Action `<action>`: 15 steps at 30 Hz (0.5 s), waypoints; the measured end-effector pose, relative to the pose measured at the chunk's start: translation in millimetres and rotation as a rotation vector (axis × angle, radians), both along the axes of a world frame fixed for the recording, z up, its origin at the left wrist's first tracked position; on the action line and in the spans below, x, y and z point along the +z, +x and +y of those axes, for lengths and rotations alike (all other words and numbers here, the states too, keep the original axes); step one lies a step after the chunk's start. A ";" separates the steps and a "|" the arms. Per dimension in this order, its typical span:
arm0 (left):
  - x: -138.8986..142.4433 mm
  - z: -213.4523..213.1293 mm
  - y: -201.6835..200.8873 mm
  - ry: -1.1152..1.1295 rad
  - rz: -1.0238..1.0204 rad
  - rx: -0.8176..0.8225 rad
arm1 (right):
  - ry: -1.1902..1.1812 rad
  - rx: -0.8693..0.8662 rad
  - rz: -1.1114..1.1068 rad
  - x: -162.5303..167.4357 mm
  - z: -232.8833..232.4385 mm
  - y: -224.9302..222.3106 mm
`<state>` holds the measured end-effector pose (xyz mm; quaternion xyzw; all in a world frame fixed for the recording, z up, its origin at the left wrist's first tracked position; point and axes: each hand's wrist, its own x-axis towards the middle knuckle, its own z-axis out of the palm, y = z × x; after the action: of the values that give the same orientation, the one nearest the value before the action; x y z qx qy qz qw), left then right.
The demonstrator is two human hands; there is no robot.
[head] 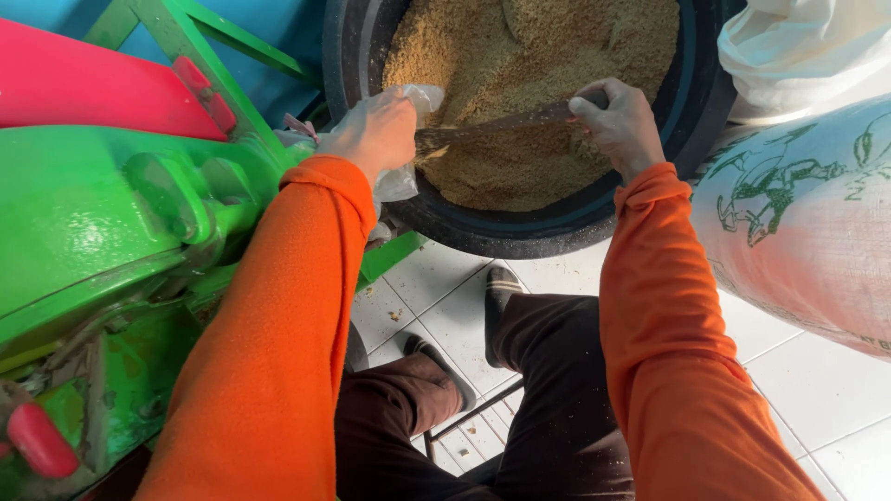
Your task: The person sits on the floor and feeds crumbly cake-like material by hand into the hopper of a green grinding machine, using a flat blade to push and spread the material. Ground powder collects in a large black basin, and the person occasionally scoops or levels the ground powder with the blade.
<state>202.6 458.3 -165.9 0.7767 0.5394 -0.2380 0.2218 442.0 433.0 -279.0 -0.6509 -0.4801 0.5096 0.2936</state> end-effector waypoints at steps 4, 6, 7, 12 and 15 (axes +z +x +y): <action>-2.0 -0.6 2.1 0.031 -0.068 -0.006 | 0.042 0.095 -0.136 -13.2 -0.9 -7.3; -1.9 0.8 2.6 0.031 -0.088 0.005 | 0.084 0.102 -0.217 -21.0 0.9 -5.4; -2.1 1.5 2.5 0.019 -0.079 0.005 | 0.123 0.094 -0.239 -24.3 1.6 -2.7; -10.8 1.5 0.3 0.018 -0.075 0.020 | 0.288 0.086 -0.247 -35.9 -4.0 5.0; -19.8 0.9 0.1 0.046 -0.076 -0.009 | 0.335 0.125 -0.265 -41.7 -8.9 -5.9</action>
<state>202.7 459.2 -185.7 0.7926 0.5322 -0.1968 0.2231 436.2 424.2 -320.6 -0.6231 -0.6320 0.3500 0.2997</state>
